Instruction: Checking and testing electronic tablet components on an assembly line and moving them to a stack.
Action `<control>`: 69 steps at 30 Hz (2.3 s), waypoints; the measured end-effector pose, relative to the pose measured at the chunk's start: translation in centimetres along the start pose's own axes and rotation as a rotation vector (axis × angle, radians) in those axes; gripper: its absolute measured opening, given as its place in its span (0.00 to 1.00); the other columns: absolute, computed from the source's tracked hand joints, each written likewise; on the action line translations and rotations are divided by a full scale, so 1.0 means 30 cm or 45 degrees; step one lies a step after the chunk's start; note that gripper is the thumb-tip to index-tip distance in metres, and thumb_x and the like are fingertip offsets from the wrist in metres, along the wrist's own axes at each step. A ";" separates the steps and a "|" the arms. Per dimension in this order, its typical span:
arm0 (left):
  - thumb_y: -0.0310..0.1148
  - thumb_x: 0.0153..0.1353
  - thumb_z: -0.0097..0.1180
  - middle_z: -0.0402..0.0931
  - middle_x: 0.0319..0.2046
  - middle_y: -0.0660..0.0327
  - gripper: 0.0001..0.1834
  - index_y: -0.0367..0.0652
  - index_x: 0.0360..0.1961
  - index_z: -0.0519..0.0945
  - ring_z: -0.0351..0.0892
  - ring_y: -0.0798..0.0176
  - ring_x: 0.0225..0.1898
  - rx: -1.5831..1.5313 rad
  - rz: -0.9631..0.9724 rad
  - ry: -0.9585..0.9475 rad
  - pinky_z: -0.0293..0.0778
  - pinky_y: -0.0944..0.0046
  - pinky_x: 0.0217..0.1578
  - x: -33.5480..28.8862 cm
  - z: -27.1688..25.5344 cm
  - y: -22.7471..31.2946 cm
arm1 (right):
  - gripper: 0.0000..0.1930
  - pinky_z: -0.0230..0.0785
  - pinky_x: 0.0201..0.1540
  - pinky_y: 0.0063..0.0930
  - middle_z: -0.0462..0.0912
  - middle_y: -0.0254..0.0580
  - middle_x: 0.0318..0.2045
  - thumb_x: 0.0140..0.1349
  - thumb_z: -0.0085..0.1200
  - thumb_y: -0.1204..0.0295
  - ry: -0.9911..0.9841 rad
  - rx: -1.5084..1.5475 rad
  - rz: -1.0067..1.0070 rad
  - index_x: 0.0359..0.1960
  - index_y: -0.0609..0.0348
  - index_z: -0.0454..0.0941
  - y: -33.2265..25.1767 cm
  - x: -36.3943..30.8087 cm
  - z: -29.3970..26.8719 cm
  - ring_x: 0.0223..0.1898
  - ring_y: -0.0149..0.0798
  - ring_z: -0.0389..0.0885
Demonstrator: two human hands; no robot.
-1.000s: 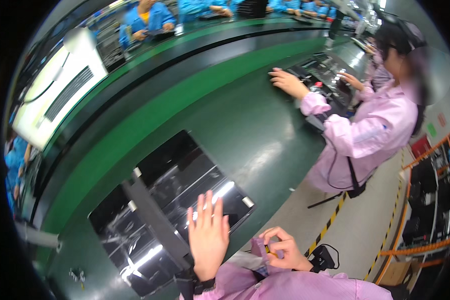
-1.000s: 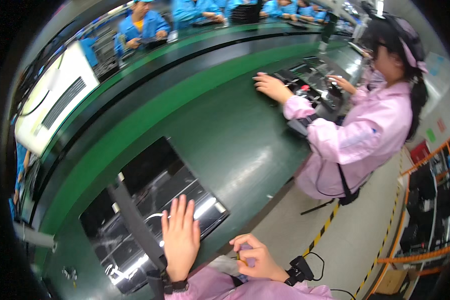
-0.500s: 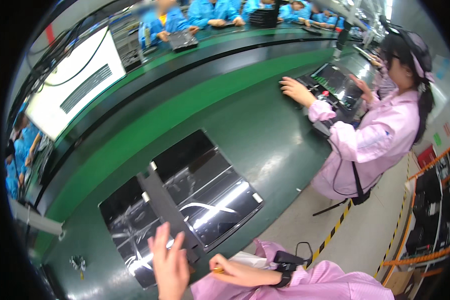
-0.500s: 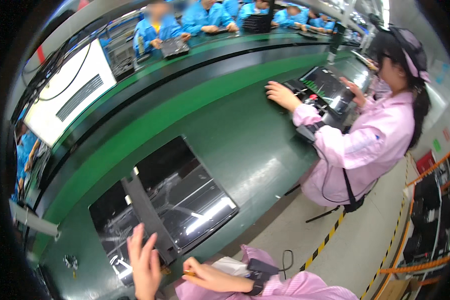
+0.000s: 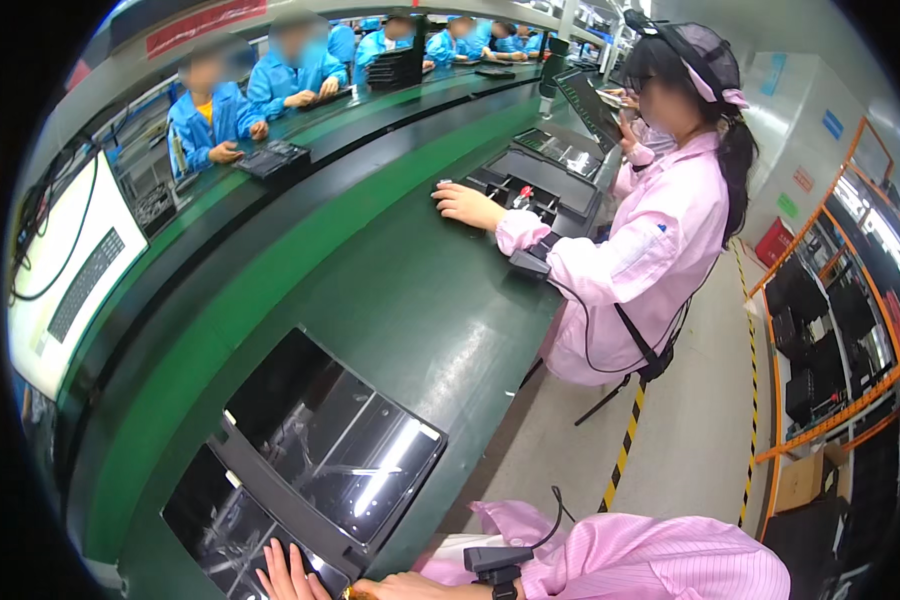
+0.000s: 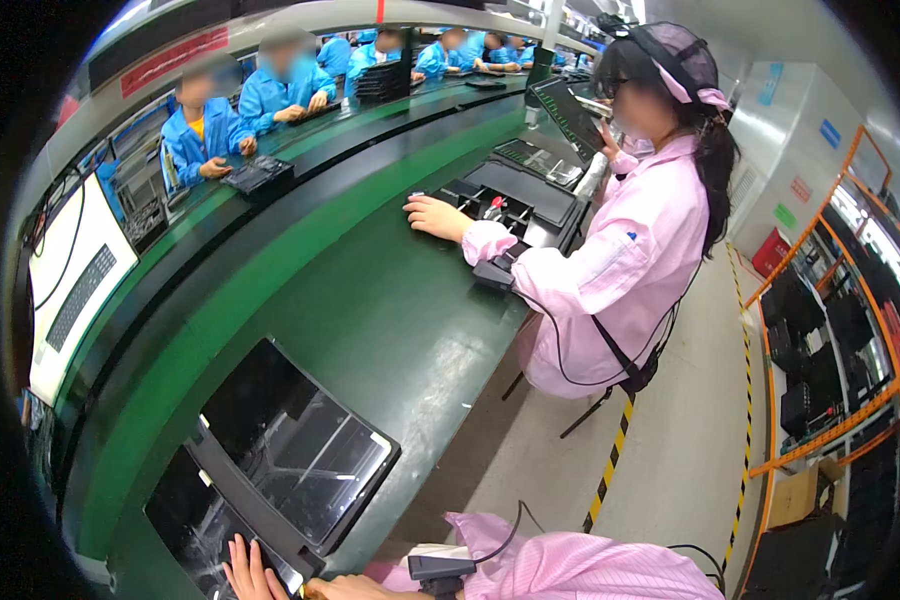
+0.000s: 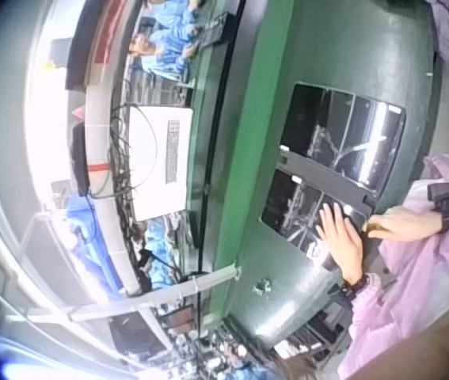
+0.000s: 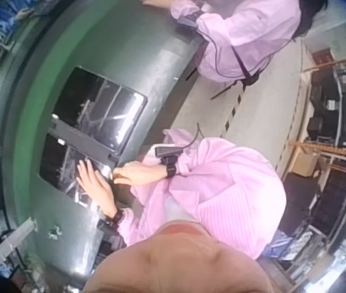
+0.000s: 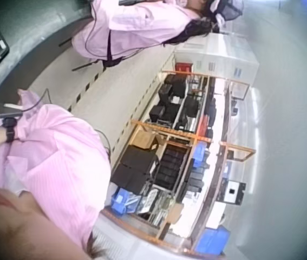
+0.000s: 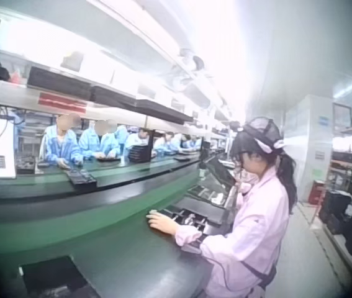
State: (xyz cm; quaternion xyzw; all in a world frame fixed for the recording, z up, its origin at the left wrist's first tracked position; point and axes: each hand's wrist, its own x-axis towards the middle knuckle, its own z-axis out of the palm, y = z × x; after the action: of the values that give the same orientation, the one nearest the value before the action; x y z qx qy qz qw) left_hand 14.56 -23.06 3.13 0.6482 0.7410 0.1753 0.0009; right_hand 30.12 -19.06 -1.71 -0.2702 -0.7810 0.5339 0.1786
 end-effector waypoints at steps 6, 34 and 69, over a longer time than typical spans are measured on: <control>0.30 0.65 0.43 0.65 0.60 0.53 0.19 0.42 0.57 0.70 0.61 0.50 0.63 0.053 0.006 0.009 0.53 0.47 0.61 -0.001 0.010 0.004 | 0.17 0.69 0.30 0.40 0.80 0.53 0.25 0.61 0.51 0.58 0.195 0.357 0.109 0.31 0.63 0.78 -0.048 0.024 0.006 0.28 0.51 0.80; 0.40 0.56 0.57 0.58 0.63 0.50 0.32 0.42 0.61 0.64 0.54 0.45 0.65 0.041 0.269 -0.092 0.51 0.45 0.62 0.078 0.002 0.129 | 0.14 0.66 0.32 0.27 0.76 0.43 0.24 0.66 0.46 0.66 0.167 0.456 -0.193 0.45 0.64 0.74 0.114 -0.185 -0.228 0.29 0.29 0.75; 0.36 0.57 0.54 0.56 0.64 0.52 0.31 0.42 0.62 0.62 0.54 0.48 0.65 0.343 0.410 0.049 0.47 0.47 0.64 0.973 0.053 -0.686 | 0.08 0.52 0.13 0.27 0.66 0.32 0.13 0.45 0.58 0.72 1.032 -0.746 -0.733 0.16 0.52 0.70 0.388 0.016 -0.387 0.12 0.34 0.63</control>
State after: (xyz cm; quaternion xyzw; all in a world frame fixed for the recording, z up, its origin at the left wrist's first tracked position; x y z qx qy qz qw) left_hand -9.50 3.38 2.86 0.7491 0.6444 0.0849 -0.1280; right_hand 39.02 -6.91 -8.31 -0.2680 -0.8076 0.0791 0.5193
